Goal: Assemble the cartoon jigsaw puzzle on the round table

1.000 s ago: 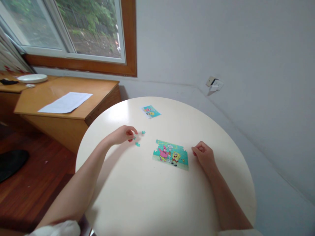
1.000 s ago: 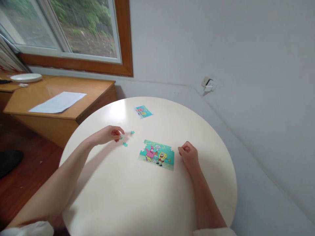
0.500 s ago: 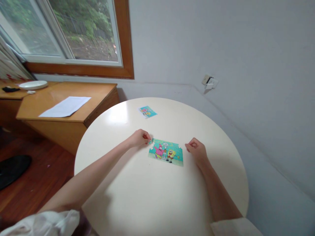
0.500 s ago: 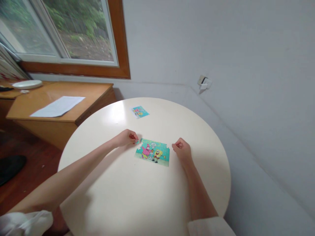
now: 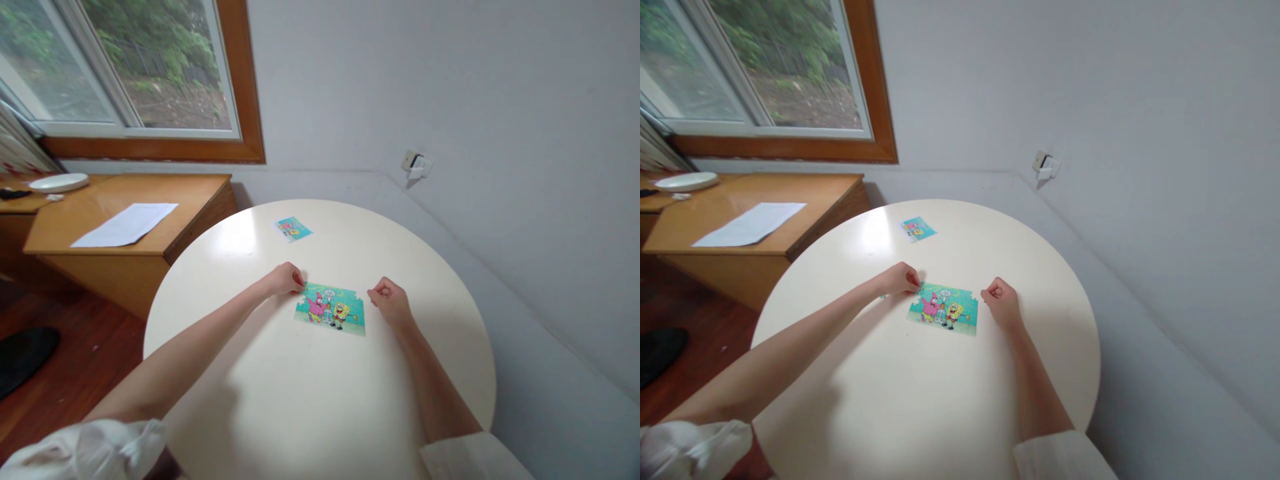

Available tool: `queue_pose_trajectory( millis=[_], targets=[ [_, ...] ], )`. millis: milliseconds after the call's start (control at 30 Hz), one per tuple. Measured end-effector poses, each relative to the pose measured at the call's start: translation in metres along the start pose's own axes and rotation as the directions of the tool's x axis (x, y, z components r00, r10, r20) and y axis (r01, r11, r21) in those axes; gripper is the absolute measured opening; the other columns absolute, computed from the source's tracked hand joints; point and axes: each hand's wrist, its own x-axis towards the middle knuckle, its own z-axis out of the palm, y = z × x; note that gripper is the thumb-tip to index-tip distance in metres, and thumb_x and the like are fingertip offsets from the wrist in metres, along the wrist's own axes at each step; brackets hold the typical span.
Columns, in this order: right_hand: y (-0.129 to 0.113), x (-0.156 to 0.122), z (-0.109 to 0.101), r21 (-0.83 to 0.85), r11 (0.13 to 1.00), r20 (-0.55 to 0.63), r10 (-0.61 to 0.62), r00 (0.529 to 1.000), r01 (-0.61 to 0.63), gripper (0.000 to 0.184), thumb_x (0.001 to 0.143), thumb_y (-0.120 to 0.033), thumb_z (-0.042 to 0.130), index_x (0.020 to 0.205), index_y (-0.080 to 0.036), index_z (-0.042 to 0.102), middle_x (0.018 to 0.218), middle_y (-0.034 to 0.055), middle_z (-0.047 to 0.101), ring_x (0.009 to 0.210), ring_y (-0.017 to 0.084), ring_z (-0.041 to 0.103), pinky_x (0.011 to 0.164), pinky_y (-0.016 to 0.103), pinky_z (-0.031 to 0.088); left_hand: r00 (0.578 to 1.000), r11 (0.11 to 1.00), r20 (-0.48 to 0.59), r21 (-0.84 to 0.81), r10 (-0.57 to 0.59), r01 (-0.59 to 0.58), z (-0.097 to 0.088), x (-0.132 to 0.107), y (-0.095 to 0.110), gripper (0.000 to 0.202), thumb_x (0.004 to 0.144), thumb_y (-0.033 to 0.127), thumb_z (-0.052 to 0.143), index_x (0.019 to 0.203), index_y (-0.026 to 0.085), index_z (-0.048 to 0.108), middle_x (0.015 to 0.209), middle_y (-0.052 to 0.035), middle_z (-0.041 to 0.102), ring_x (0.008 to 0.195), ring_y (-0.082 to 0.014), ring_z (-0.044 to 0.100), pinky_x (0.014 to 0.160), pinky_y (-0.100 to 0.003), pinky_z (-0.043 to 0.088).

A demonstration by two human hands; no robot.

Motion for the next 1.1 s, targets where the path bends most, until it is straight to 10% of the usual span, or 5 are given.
queue_pose_trajectory(
  millis=[700,900,1100],
  targets=[
    [-0.001,0.0,-0.001,0.014,1.0,0.005,0.021,1.0,-0.021,0.017,0.053,-0.03,0.056,0.05,-0.022,0.041,0.038,-0.0059,0.046,0.038,0.008,0.038,0.041,0.021,0.026,1.0,0.989,-0.004,0.146,-0.013,0.014,-0.02,0.001,0.028,0.014,0.056,0.017,0.071,0.056,0.014,0.057,0.052,-0.0019,0.062,0.052,-0.0136,0.057,0.053,-0.023,0.044],
    [-0.003,0.0,0.0,0.013,0.999,-0.001,0.032,0.999,-0.032,0.017,0.052,-0.03,0.055,0.049,-0.022,0.041,0.037,-0.0059,0.046,0.037,0.008,0.036,0.041,0.021,0.025,0.982,0.996,-0.188,0.091,0.012,0.005,-0.061,-0.025,0.002,0.01,0.073,0.022,0.056,0.069,0.013,0.059,0.063,-0.003,0.064,0.053,-0.0112,0.056,0.053,-0.022,0.042],
    [-0.003,0.0,0.0,-0.014,0.997,-0.003,0.072,0.997,-0.072,0.018,0.051,-0.031,0.056,0.049,-0.022,0.041,0.037,-0.0064,0.045,0.037,0.007,0.034,0.041,0.021,0.025,0.998,0.965,-0.059,0.263,0.028,-0.012,-0.063,-0.042,-0.036,0.012,0.07,0.024,0.058,0.075,0.016,0.064,0.07,-0.0019,0.066,0.066,-0.0141,0.06,0.059,-0.021,0.043]
  ],
)
